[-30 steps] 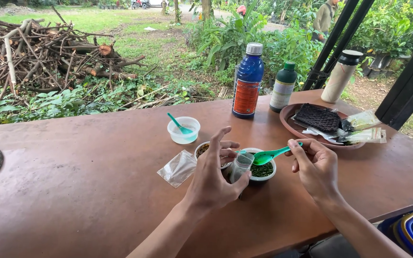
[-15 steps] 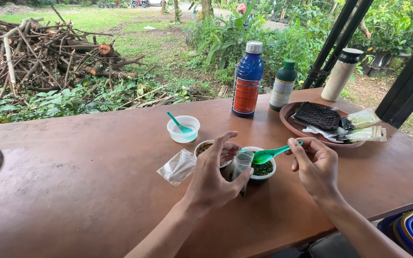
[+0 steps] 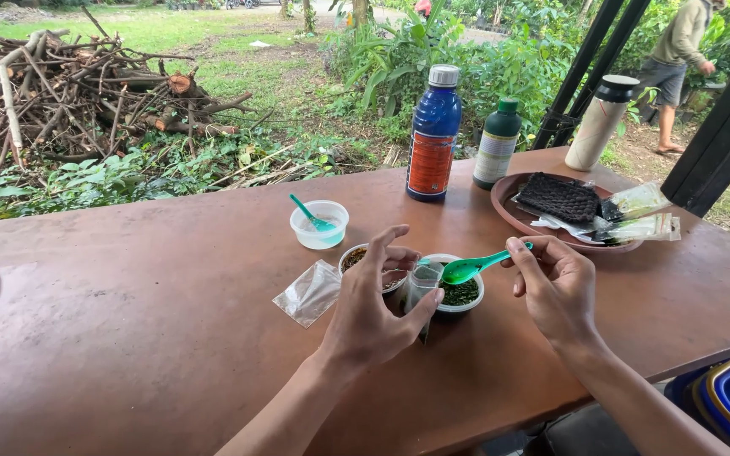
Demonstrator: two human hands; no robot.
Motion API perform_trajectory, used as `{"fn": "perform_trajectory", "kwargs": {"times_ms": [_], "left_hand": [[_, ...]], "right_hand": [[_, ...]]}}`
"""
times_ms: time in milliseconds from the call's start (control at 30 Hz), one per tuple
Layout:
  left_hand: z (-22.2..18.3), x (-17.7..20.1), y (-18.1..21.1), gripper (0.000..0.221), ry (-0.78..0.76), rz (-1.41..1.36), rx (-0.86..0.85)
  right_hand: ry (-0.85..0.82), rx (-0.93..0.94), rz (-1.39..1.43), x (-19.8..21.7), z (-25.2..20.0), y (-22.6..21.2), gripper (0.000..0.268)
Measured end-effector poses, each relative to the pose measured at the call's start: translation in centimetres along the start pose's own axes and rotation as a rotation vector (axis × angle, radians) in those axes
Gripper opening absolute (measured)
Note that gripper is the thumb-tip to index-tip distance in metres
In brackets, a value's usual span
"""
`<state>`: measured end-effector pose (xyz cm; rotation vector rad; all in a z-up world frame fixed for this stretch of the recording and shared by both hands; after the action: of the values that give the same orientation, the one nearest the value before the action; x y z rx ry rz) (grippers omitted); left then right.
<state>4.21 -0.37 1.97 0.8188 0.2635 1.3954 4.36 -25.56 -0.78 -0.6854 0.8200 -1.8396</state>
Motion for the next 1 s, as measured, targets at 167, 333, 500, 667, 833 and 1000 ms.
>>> {"fn": "perform_trajectory", "kwargs": {"times_ms": [167, 333, 500, 667, 833, 1000], "left_hand": [[-0.3, 0.1, 0.2, 0.080, -0.001, 0.009, 0.010], [-1.1, 0.1, -0.1, 0.082, -0.009, 0.008, 0.024], [-0.4, 0.3, 0.3, 0.083, -0.006, 0.037, 0.028], [0.1, 0.8, 0.6, 0.083, 0.008, 0.011, 0.048], [-0.6, 0.9, 0.2, 0.085, -0.005, 0.011, 0.059], [-2.3, 0.2, -1.4, 0.086, -0.015, -0.012, 0.075]], "right_hand": [[0.007, 0.012, 0.002, 0.0, -0.4, 0.2, 0.013], [0.016, 0.047, 0.004, -0.2, -1.3, 0.3, 0.013], [0.009, 0.066, -0.017, -0.1, -0.7, -0.3, 0.013], [0.002, 0.066, -0.014, -0.3, -0.3, -0.7, 0.013], [0.004, 0.060, -0.013, -0.6, -0.6, -0.2, 0.013], [0.015, 0.046, 0.001, -0.9, -1.8, 1.1, 0.012]]}}
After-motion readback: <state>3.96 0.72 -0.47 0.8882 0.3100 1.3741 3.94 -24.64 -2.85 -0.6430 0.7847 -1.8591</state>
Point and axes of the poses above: each hand's wrist, its own z-axis towards the middle knuckle, its own x-axis out of the back of the hand, y = z × x, the point moved 8 cm from there along z, towards the middle knuckle, and after that the axes turned 9 degrees about -y, right-handed, at the moved point
